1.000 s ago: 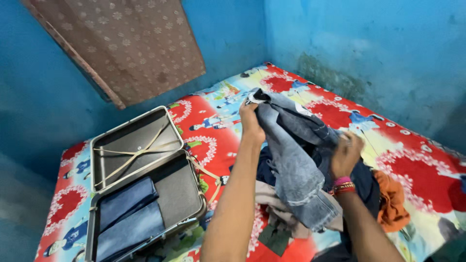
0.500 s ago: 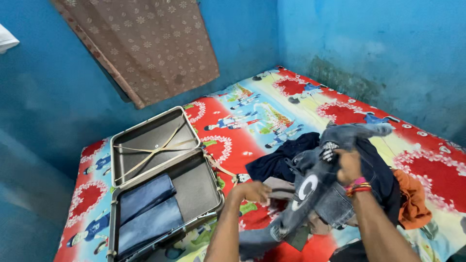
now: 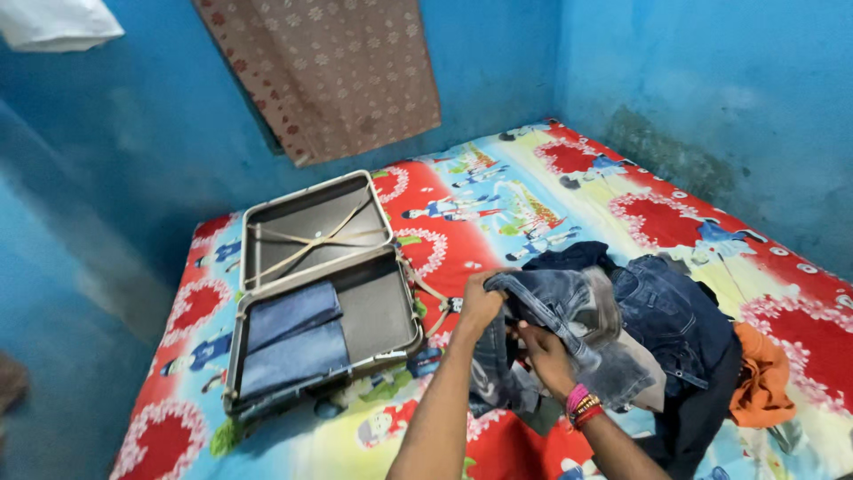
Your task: The person picks up denim trousers from a bed, unfolds them, smooths the fabric with their hands, and places them into an open suitcase.
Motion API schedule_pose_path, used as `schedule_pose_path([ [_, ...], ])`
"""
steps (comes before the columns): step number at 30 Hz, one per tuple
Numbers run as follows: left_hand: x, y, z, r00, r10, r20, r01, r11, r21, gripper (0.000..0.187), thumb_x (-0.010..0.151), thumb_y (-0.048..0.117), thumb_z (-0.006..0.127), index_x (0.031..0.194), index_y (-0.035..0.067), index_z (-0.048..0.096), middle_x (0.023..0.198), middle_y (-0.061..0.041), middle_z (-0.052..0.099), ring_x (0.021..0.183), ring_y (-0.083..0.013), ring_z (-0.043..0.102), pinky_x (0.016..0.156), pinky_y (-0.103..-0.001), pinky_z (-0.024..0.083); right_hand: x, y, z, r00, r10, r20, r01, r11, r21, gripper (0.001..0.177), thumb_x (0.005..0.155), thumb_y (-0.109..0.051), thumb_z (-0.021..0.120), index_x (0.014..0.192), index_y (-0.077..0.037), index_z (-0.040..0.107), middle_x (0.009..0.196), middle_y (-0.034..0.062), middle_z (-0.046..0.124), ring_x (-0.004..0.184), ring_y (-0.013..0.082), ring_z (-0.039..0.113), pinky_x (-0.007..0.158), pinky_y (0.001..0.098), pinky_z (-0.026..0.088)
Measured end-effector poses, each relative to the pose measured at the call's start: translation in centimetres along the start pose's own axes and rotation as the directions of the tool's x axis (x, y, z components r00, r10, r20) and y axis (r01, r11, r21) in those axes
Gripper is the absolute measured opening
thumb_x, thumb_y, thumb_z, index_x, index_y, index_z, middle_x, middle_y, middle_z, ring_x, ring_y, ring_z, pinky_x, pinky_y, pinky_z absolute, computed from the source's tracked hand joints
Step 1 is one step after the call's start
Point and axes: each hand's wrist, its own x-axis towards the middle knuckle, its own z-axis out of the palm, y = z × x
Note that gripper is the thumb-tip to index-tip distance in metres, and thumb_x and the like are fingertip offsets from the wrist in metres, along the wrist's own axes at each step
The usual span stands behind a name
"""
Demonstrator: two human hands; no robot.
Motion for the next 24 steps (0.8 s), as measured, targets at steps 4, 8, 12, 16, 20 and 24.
schedule_pose_path([
  [4,0.0,-2.5,-0.3,0.946,-0.093,-0.310,0.099,0.995,0.003,0.034,0.082,-0.001,0.057,0.111,0.006,0.071,0.088,-0.001,0.070,0.081,-0.0153,0.063,0.076,-0.032,0.052,-1.4,7.6,-1.0,0.959,-0.130,-0.253,0.013,0.909,-0.417,0.033,0.093,-0.034,0.067,0.112,-0.011,0.081,0.104,0.0093,0.078,0.093,0.0253,0.072,0.079,0.0384,0.055],
  [8,-0.4,-3.6,-3.2,0.809,-0.298,-0.506,0.093,0.916,-0.391,0.023,0.090,0.011,0.058,0.113,0.010,0.059,0.102,-0.002,0.068,0.095,-0.0143,0.063,0.090,-0.034,0.051,-2.9,8.9,-2.2,0.893,0.033,-0.448,-0.201,0.921,-0.334,0.041,0.083,-0.028,0.085,0.115,-0.006,0.074,0.094,0.0160,0.078,0.087,0.0207,0.073,0.077,0.0366,0.053],
  [12,-1.3,-4.6,-6.4,0.882,-0.158,-0.444,-0.091,0.868,-0.489,0.029,0.106,0.025,0.054,0.115,-0.001,0.061,0.106,-0.013,0.061,0.095,-0.0272,0.056,0.083,-0.043,0.049,-2.4,7.1,-2.6,0.786,0.025,-0.618,0.287,0.870,0.401,0.040,0.087,-0.007,0.074,0.117,-0.011,0.048,0.101,-0.0021,0.061,0.089,0.0144,0.057,0.079,0.0335,0.048],
  [16,-2.6,-6.3,-9.0,0.848,-0.357,-0.391,-0.036,0.698,-0.715,0.047,0.100,0.042,0.041,0.123,0.012,0.068,0.117,-0.006,0.072,0.108,-0.0213,0.066,0.097,-0.039,0.053,-4.1,3.4,-4.8,0.630,-0.373,-0.681,0.241,0.928,-0.285,0.021,0.105,-0.009,0.067,0.119,-0.005,0.052,0.111,0.0103,0.061,0.102,0.0199,0.058,0.094,0.0350,0.048],
  [20,-1.8,-8.7,-12.3,0.836,-0.513,-0.194,0.144,0.546,-0.826,0.063,0.100,0.051,0.032,0.119,0.005,0.070,0.098,-0.013,0.076,0.084,-0.0310,0.072,0.082,-0.048,0.058,-2.3,-2.3,-4.9,0.911,-0.313,-0.268,0.313,0.949,-0.046,0.055,0.094,-0.031,0.068,0.139,-0.005,0.048,0.120,0.0102,0.062,0.111,0.0188,0.059,0.094,0.0346,0.048],
  [24,-1.1,-9.7,-11.8,0.831,-0.532,-0.162,0.188,0.543,-0.819,0.058,0.099,0.049,0.038,0.119,0.004,0.068,0.099,-0.015,0.075,0.086,-0.0327,0.071,0.082,-0.049,0.057,-0.2,-2.6,-1.7,0.992,-0.036,0.120,0.005,0.970,0.245,0.065,0.092,-0.053,0.054,0.146,-0.022,0.039,0.125,0.0010,0.068,0.116,0.0115,0.060,0.099,0.0291,0.043],
])
